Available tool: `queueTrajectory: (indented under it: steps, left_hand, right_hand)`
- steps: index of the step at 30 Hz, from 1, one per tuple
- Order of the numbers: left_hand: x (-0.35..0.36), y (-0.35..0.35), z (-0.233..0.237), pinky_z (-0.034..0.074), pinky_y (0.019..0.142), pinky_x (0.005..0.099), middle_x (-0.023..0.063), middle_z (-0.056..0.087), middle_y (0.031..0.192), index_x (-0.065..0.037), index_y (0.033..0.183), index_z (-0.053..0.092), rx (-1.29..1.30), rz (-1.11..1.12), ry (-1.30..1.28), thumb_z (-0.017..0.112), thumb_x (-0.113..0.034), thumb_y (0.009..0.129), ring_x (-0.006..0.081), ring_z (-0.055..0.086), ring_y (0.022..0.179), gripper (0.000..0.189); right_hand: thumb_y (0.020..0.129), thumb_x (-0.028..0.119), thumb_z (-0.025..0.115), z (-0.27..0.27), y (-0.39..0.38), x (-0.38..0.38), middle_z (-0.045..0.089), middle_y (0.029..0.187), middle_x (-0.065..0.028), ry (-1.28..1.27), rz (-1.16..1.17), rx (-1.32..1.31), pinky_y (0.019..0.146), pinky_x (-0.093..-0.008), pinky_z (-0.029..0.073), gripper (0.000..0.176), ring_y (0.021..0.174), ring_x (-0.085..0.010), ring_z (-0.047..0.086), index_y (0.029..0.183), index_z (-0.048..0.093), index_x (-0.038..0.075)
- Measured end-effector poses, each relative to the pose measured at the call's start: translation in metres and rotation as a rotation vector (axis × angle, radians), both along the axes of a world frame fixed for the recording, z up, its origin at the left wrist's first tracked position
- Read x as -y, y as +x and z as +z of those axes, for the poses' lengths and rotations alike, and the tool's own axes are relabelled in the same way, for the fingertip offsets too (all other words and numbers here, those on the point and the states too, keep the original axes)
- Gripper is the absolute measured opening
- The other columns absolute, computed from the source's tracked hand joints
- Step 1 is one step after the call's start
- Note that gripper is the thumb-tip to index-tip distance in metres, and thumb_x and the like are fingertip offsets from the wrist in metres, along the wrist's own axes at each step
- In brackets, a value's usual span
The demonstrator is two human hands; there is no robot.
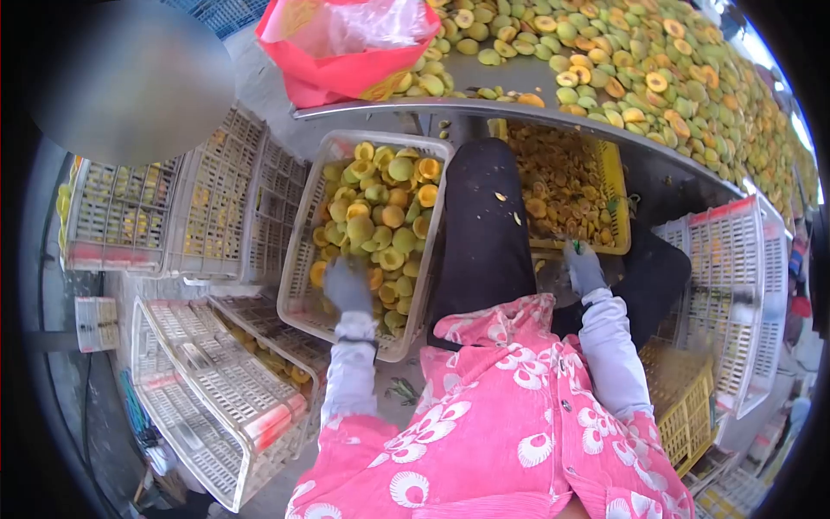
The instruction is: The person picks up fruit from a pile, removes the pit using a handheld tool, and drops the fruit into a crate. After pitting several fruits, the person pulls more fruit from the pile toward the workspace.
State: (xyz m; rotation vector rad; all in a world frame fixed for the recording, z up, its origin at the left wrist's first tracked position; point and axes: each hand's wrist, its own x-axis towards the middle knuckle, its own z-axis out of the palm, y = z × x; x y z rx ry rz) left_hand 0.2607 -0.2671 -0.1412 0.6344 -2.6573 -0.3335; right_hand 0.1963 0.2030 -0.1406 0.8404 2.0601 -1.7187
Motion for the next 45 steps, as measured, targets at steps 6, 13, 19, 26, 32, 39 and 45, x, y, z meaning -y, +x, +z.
queueTrajectory:
  steps: [6,13,19,26,32,39,45]
  left_hand:
    - [-0.046,-0.13,0.005,0.026,0.113,0.0563,0.0213,0.044,0.149,-0.018,0.127,0.06,0.141,-0.161,0.047,0.06,-0.045,0.089,0.0428,0.039,0.137,0.047]
    - [-0.016,-0.117,-0.004,0.026,0.11,0.0628,0.0197,0.042,0.149,-0.025,0.125,0.062,0.612,-0.157,-0.064,0.063,-0.055,0.083,0.0406,0.039,0.137,0.052]
    - [0.042,-0.037,0.01,0.043,0.102,0.0469,0.0215,0.058,0.133,-0.018,0.119,0.067,0.676,0.022,0.256,0.05,-0.05,0.089,0.0394,0.056,0.121,0.047]
    - [0.059,-0.058,-0.021,0.049,0.086,0.0472,0.0167,0.068,0.113,-0.009,0.111,0.069,0.943,-0.05,0.149,0.061,-0.047,0.086,0.0376,0.065,0.103,0.046]
    - [0.018,-0.225,-0.07,0.044,0.103,0.0473,0.0188,0.052,0.14,-0.008,0.137,0.052,0.463,-0.488,-0.167,0.063,-0.059,0.085,0.0371,0.045,0.132,0.074]
    - [0.08,-0.242,-0.056,0.052,0.066,0.0442,0.0121,0.065,0.084,-0.01,0.09,0.065,0.396,-0.889,-0.186,0.058,-0.013,0.088,0.0301,0.065,0.08,0.008]
    - [-0.024,-0.257,0.102,0.052,0.073,0.0341,0.0091,0.071,0.089,-0.001,0.099,0.07,0.423,-0.693,0.841,0.057,-0.016,0.094,0.0214,0.066,0.081,0.021]
  right_hand:
    - [0.099,0.036,0.057,-0.019,0.01,-0.014,0.048,0.065,0.001,0.153,0.087,-0.117,0.037,-0.0293,0.039,0.02,0.044,-0.0118,0.045,0.102,0.056,0.016]
    - [0.099,0.039,0.055,0.006,0.005,-0.017,0.051,0.067,-0.0015,0.025,-0.113,0.051,0.038,-0.0331,0.044,0.023,0.044,-0.0145,0.047,0.105,0.054,0.017]
    - [0.1,0.039,0.055,0.009,-0.006,-0.008,0.053,0.068,-0.0008,-0.033,-0.174,0.091,0.038,-0.0327,0.045,0.021,0.045,-0.0142,0.048,0.105,0.055,0.018]
    - [0.1,0.035,0.055,0.079,-0.02,-0.005,0.055,0.068,-0.0005,-0.071,-0.153,0.002,0.04,-0.0303,0.048,0.023,0.047,-0.0133,0.051,0.104,0.056,0.013]
    - [0.097,0.03,0.064,0.18,-0.04,-0.056,0.057,0.068,-0.0019,-0.108,-0.29,-0.411,0.04,-0.0277,0.045,0.024,0.047,-0.0124,0.053,0.098,0.056,0.008]
    - [0.094,0.035,0.068,0.267,-0.081,-0.141,0.057,0.067,-0.0008,-0.021,-0.479,-0.521,0.044,-0.026,0.044,0.028,0.049,-0.0098,0.053,0.085,0.058,0.01]
    - [0.095,0.035,0.066,0.213,-0.19,-0.244,0.062,0.073,0.0001,0.206,-0.552,-0.639,0.057,-0.0262,0.047,0.026,0.06,-0.0091,0.056,0.092,0.064,0.009]
